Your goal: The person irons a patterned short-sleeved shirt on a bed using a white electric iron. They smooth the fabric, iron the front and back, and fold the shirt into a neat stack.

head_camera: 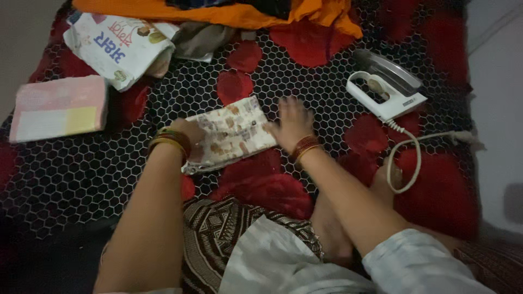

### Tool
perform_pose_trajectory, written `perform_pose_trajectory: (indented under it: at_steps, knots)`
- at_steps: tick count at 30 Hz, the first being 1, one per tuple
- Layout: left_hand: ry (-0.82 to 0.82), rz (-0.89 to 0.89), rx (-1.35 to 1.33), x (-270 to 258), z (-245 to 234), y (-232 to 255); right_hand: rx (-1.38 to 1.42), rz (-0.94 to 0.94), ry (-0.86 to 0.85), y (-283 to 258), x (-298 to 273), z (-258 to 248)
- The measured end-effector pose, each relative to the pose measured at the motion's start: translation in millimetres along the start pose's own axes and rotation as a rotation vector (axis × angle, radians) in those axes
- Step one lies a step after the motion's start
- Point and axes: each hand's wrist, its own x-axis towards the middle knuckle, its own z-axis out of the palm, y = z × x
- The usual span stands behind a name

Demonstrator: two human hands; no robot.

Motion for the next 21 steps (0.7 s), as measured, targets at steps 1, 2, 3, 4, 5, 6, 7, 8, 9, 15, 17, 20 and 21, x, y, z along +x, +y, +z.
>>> perform_pose_trajectory:
  at_steps: [1,2,3,4,5,6,7,8,9,15,17,20,21]
  knots:
    - [0.018,0.155,0.271,1.5,-0.3,0.9,-0.055,-0.006,0.143,22.5,-0.2,-2.6]
    - [0.024,-0.009,-0.053,2.0,-2.3,2.2,-0.111,-0.010,0.286,45.1,0.0,-4.2]
    - [0.027,-0.173,-0.379,0.6,-6.3,1.4,-0.088,0.056,0.268,66.8,2.4,-6.1]
    - [0.026,-0.336,-0.704,-0.7,-11.7,2.2,-0.065,0.122,0.250,88.2,5.2,-8.5]
    - [0.138,-0.209,-0.713,-3.0,-15.4,6.2,-0.104,0.128,0.329,106.8,7.6,-8.8]
    - [0.249,-0.082,-0.719,-5.8,-17.9,11.0,-0.143,0.133,0.407,122.5,10.1,-8.3]
    - [0.358,0.049,-0.725,-7.2,-19.4,18.5,-0.185,0.139,0.485,136.2,11.6,-8.1]
    - [0.325,0.110,-0.738,-6.7,-20.3,27.8,-0.168,0.129,0.511,147.9,12.7,-8.0]
    - [0.292,0.173,-0.750,-4.3,-20.2,37.5,-0.151,0.121,0.537,158.1,13.0,-8.1]
    - [0.175,0.120,-0.525,14.0,-13.1,65.8,-0.142,0.285,0.265,193.8,28.1,-22.4]
    - [0.141,0.026,-0.544,15.8,-13.8,66.3,-0.156,0.292,0.183,201.1,35.3,-30.2]
    - [0.073,-0.091,-0.554,10.6,-24.3,60.1,-0.269,0.249,0.087,200.5,43.6,-47.7]
    - [0.053,-0.136,-0.562,8.9,-29.9,59.0,-0.308,0.232,0.065,199.7,45.1,-58.1]
